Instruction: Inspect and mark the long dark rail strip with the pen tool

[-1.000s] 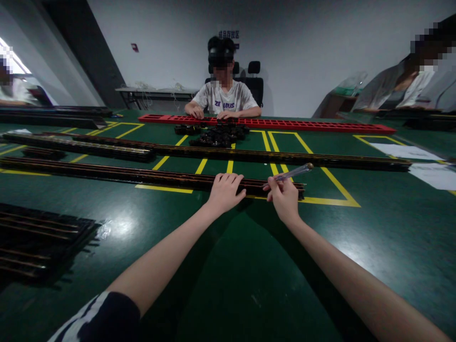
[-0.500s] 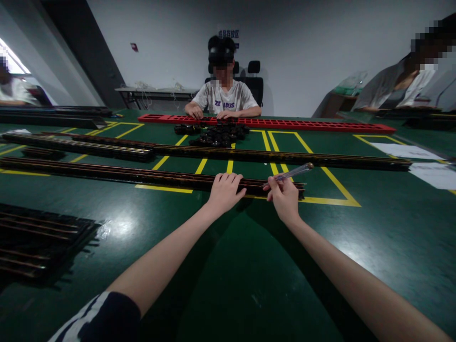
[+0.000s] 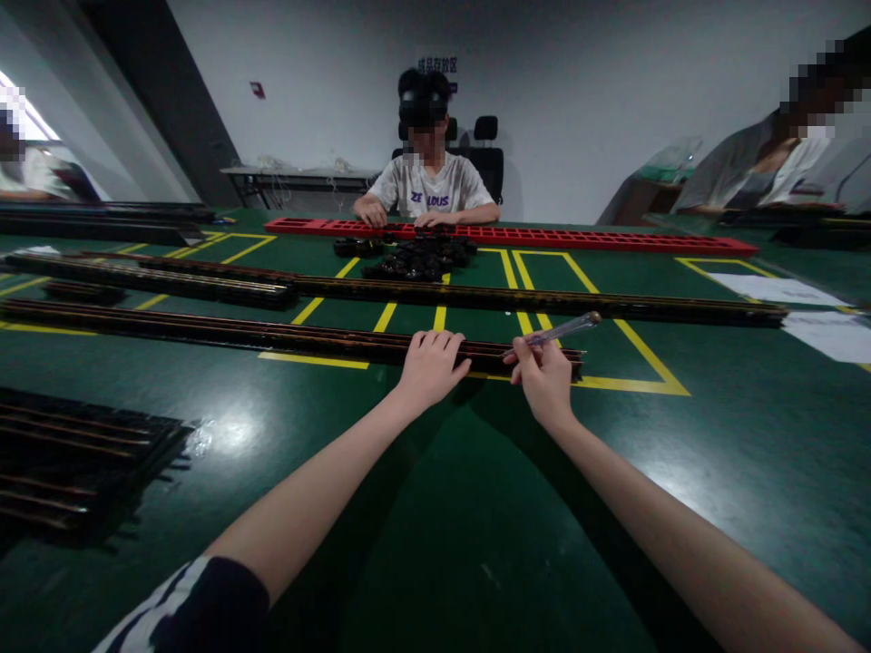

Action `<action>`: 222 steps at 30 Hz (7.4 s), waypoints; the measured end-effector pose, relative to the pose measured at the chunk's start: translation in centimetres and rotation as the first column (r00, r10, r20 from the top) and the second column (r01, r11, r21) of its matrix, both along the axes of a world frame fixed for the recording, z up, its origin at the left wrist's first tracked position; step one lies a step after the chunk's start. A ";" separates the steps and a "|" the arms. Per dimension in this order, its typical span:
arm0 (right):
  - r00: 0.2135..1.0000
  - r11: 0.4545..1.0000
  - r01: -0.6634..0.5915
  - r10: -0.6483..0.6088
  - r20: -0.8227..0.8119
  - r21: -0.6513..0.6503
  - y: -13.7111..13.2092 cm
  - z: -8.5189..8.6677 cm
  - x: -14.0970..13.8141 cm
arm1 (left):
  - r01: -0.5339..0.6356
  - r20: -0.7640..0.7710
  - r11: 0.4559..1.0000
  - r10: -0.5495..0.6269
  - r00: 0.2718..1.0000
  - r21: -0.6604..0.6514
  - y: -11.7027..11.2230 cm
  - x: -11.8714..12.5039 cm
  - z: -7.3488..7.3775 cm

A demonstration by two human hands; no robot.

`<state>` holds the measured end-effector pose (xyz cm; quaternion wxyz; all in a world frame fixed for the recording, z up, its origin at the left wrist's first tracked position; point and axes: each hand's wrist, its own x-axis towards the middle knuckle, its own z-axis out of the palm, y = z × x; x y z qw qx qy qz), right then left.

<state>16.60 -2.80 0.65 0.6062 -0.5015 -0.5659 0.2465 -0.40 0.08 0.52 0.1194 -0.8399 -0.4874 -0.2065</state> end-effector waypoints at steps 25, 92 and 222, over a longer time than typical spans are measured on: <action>1.000 1.000 -0.012 0.012 0.004 0.007 -0.1 0.1 -0.1 | -0.017 0.049 1.000 0.017 0.999 0.015 0.1 0.2 -0.5; 0.993 0.995 0.095 -0.096 -0.073 -0.017 -0.2 0.4 -0.2 | -0.019 0.042 1.000 0.019 0.999 -0.008 -0.3 0.2 0.2; 1.000 1.000 0.002 -0.002 -0.012 -0.025 -0.1 0.1 0.1 | 0.033 0.067 0.999 -0.031 0.997 -0.030 0.1 -0.2 -0.3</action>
